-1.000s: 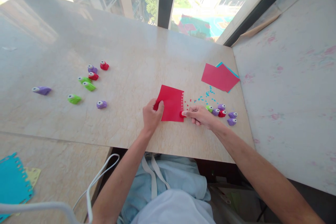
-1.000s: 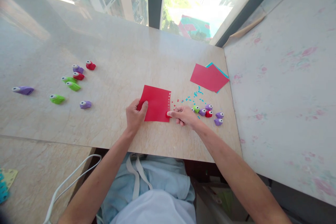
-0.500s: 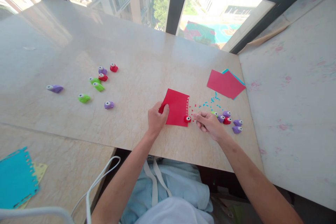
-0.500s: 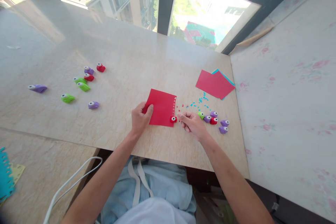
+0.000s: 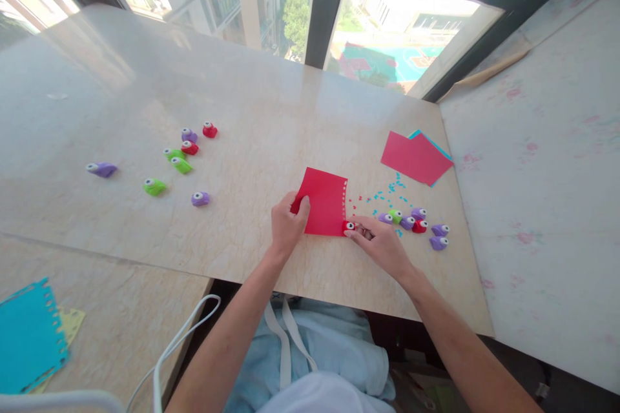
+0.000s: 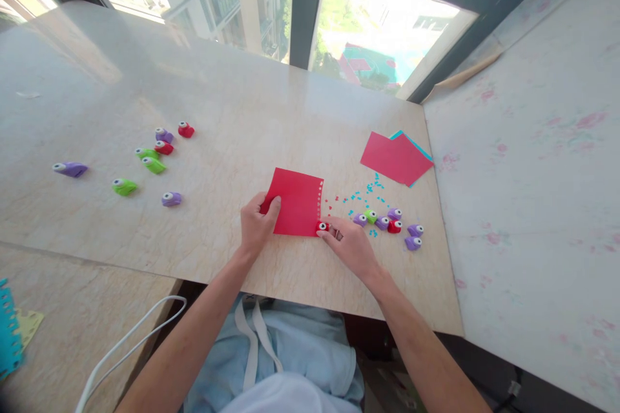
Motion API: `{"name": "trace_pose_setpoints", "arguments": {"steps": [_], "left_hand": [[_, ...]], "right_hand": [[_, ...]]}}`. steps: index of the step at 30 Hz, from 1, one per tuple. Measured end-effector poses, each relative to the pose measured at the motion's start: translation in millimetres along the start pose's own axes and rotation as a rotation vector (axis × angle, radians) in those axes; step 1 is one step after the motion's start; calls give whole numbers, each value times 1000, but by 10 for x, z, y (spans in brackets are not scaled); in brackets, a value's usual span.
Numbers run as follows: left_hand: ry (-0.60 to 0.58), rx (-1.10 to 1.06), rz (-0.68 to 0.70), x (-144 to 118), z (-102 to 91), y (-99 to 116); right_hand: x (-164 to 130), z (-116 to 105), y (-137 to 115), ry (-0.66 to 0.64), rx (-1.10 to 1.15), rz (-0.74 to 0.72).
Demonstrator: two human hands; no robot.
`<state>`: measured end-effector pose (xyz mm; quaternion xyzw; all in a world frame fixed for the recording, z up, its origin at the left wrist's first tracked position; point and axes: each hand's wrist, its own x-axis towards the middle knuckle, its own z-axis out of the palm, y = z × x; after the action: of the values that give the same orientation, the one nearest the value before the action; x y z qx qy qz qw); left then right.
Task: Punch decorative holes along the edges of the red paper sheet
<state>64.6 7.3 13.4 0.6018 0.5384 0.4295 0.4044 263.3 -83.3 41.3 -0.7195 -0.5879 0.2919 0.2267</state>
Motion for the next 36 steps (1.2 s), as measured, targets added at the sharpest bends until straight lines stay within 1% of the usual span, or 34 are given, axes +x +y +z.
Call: {"name": "trace_pose_setpoints", "arguments": {"steps": [6,12,16,21,26,36], "left_hand": [[4,-13,-8,3,-4,17],[-3,0,-3,4,-15,29],[-1,16,8,5,-17,4],[7,38,24,14,-16,-19],[-2,48,10,19,-15,-21],[-24,17,-17,6,-21,-13]], "right_hand": [[-105,-100,57,20,-26,4],[-221,-183,120,35,-73,72],[-267,-205,200,77,-97,93],[-297,-224,285,163,-103,102],[-302,-224,344,309,-121,97],[-351,-97,426,502,-63,108]]}}
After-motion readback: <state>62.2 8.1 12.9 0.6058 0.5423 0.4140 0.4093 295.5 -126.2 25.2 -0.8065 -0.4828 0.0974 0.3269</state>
